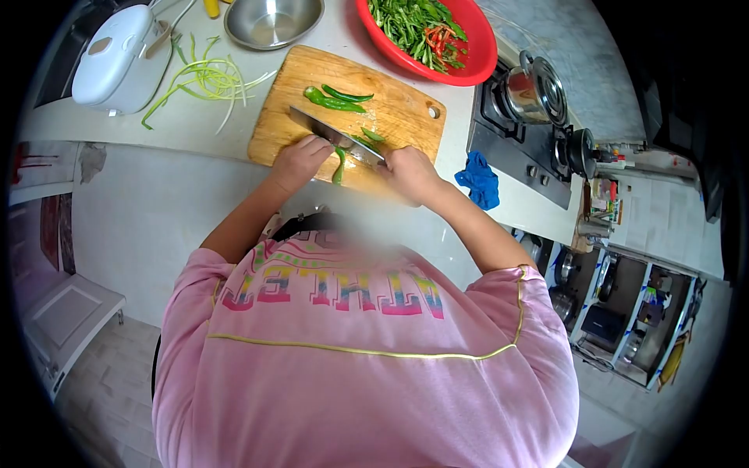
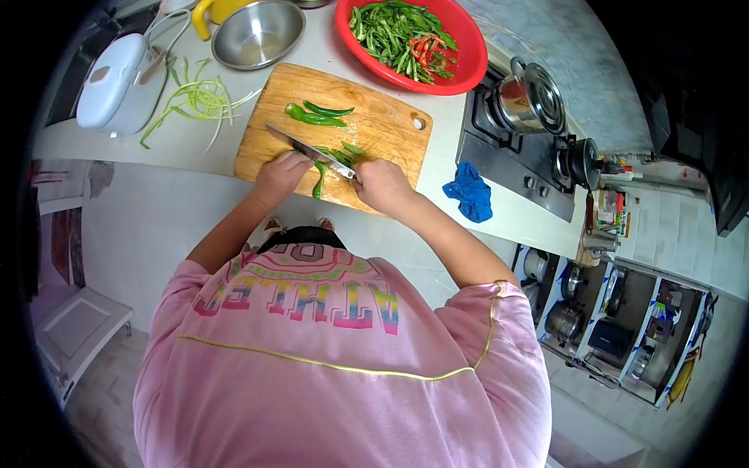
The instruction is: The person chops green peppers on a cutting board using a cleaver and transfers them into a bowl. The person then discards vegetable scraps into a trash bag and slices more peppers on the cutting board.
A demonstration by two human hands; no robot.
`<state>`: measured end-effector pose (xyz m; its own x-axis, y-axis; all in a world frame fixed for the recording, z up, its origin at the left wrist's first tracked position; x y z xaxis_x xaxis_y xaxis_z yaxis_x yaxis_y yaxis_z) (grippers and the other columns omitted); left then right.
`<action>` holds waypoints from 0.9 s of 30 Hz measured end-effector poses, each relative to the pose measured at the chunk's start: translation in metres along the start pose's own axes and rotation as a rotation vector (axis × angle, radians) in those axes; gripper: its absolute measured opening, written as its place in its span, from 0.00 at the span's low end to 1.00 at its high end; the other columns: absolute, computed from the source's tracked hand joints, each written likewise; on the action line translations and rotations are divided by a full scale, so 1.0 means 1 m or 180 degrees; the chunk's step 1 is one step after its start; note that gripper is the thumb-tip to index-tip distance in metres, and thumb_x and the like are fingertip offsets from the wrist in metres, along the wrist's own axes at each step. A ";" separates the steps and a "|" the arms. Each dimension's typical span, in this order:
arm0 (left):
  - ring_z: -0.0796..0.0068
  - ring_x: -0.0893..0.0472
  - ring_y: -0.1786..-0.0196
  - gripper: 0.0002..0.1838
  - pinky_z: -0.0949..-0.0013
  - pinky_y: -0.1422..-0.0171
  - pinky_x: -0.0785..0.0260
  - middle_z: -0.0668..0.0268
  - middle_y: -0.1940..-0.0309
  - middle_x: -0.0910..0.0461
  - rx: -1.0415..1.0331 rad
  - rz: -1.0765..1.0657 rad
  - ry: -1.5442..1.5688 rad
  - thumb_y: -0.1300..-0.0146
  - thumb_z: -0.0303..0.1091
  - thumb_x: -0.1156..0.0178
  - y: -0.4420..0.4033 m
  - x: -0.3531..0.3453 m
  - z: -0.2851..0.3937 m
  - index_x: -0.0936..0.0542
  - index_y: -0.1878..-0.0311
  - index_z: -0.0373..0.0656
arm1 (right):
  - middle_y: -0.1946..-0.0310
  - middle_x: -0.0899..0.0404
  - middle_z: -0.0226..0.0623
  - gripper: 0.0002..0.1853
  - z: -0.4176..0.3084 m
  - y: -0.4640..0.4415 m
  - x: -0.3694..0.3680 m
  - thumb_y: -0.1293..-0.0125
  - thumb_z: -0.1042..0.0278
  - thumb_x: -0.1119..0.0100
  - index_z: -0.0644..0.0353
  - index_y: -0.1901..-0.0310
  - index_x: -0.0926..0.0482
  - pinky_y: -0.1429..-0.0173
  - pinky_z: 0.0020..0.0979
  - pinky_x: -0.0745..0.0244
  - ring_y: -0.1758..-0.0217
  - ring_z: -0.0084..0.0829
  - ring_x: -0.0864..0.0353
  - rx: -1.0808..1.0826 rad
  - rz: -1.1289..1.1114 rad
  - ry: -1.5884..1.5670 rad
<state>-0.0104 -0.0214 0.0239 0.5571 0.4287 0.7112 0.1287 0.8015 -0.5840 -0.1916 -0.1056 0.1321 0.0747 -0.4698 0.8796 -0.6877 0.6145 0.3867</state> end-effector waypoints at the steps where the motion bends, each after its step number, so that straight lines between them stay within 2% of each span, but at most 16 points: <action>1: 0.71 0.21 0.62 0.10 0.72 0.62 0.25 0.68 0.65 0.22 -0.0008 -0.0020 -0.0016 0.52 0.24 0.41 0.000 0.000 0.000 0.20 0.63 0.43 | 0.77 0.22 0.52 0.08 -0.001 0.000 0.001 0.45 0.67 0.43 0.63 0.72 0.21 0.61 0.46 0.26 0.69 0.51 0.21 0.0024 0.0002 0.0035; 7: 0.71 0.22 0.61 0.11 0.72 0.61 0.26 0.68 0.65 0.22 0.0093 -0.0097 0.0043 0.52 0.24 0.41 0.000 0.000 0.001 0.20 0.62 0.42 | 0.74 0.21 0.54 0.08 -0.012 -0.027 -0.022 0.46 0.68 0.44 0.63 0.71 0.19 0.60 0.45 0.24 0.67 0.51 0.20 -0.0100 -0.0207 0.0065; 11: 0.69 0.22 0.60 0.10 0.70 0.60 0.26 0.68 0.65 0.23 0.0068 -0.0090 0.0029 0.50 0.24 0.42 -0.004 0.000 0.000 0.21 0.62 0.43 | 0.74 0.21 0.55 0.09 -0.012 -0.023 -0.023 0.46 0.65 0.42 0.64 0.71 0.19 0.60 0.45 0.24 0.68 0.52 0.20 -0.0221 0.0249 -0.0259; 15: 0.68 0.25 0.56 0.10 0.68 0.54 0.28 0.68 0.61 0.24 0.0198 -0.0319 -0.0170 0.48 0.27 0.44 -0.004 -0.005 -0.006 0.23 0.61 0.43 | 0.78 0.24 0.54 0.12 0.008 -0.006 -0.018 0.43 0.63 0.41 0.66 0.70 0.21 0.64 0.44 0.26 0.71 0.51 0.21 -0.0428 0.0782 -0.1044; 16: 0.67 0.25 0.55 0.10 0.67 0.53 0.29 0.67 0.61 0.24 0.0222 -0.0343 -0.0292 0.48 0.27 0.45 -0.003 -0.009 -0.010 0.23 0.60 0.43 | 0.79 0.24 0.54 0.13 0.011 0.002 -0.015 0.43 0.62 0.40 0.67 0.67 0.21 0.65 0.42 0.27 0.72 0.51 0.22 -0.0458 0.0897 -0.1216; 19: 0.64 0.26 0.54 0.12 0.64 0.50 0.31 0.64 0.60 0.25 0.0540 -0.0142 -0.0162 0.48 0.28 0.45 -0.007 -0.001 -0.006 0.23 0.59 0.42 | 0.78 0.24 0.54 0.13 0.024 0.014 -0.014 0.42 0.62 0.40 0.66 0.65 0.20 0.65 0.41 0.27 0.73 0.51 0.22 -0.0203 0.1552 -0.1481; 20: 0.63 0.26 0.54 0.12 0.63 0.49 0.31 0.63 0.60 0.25 0.0693 -0.0024 -0.0043 0.48 0.28 0.46 -0.011 0.005 -0.003 0.24 0.59 0.42 | 0.77 0.23 0.55 0.13 0.030 0.020 -0.013 0.42 0.63 0.40 0.67 0.64 0.20 0.64 0.41 0.27 0.73 0.51 0.22 -0.0638 0.1228 -0.1621; 23: 0.62 0.26 0.54 0.12 0.63 0.50 0.31 0.62 0.59 0.25 0.0303 -0.0337 0.0341 0.48 0.27 0.46 -0.020 0.013 0.009 0.24 0.58 0.41 | 0.87 0.26 0.40 0.10 0.037 0.026 -0.016 0.39 0.68 0.41 0.69 0.65 0.22 0.77 0.30 0.31 0.86 0.27 0.26 -0.0654 0.1212 -0.1649; 24: 0.62 0.26 0.54 0.12 0.63 0.51 0.31 0.62 0.59 0.25 0.0231 -0.0467 0.0334 0.49 0.26 0.45 -0.018 0.011 0.007 0.24 0.58 0.41 | 0.87 0.26 0.38 0.10 0.039 0.027 -0.020 0.38 0.67 0.41 0.69 0.66 0.22 0.80 0.27 0.32 0.88 0.24 0.28 -0.0703 0.1203 -0.1722; 26: 0.62 0.25 0.55 0.13 0.64 0.51 0.30 0.62 0.59 0.25 0.0075 -0.0709 0.0317 0.49 0.25 0.45 -0.014 0.005 -0.001 0.24 0.58 0.41 | 0.87 0.26 0.37 0.10 0.038 0.028 -0.026 0.38 0.67 0.41 0.68 0.67 0.21 0.80 0.27 0.32 0.88 0.23 0.29 -0.0711 0.1164 -0.1970; 27: 0.62 0.25 0.55 0.12 0.64 0.52 0.30 0.62 0.59 0.24 0.0052 -0.0592 0.0244 0.49 0.25 0.45 -0.014 0.004 -0.003 0.23 0.58 0.42 | 0.87 0.27 0.37 0.10 0.036 0.030 -0.026 0.38 0.67 0.41 0.68 0.67 0.21 0.80 0.27 0.33 0.88 0.23 0.29 -0.0716 0.1148 -0.2088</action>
<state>-0.0073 -0.0321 0.0340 0.5859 0.2400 0.7740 0.2222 0.8709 -0.4383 -0.2395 -0.0980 0.1110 -0.6161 -0.4522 0.6450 -0.4202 0.8813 0.2165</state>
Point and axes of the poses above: each hand's wrist, its own y-axis away from the middle knuckle, its own x-axis out of the back of the hand, z = x × y, the point moved 2 cm from there along -y, towards the middle knuckle
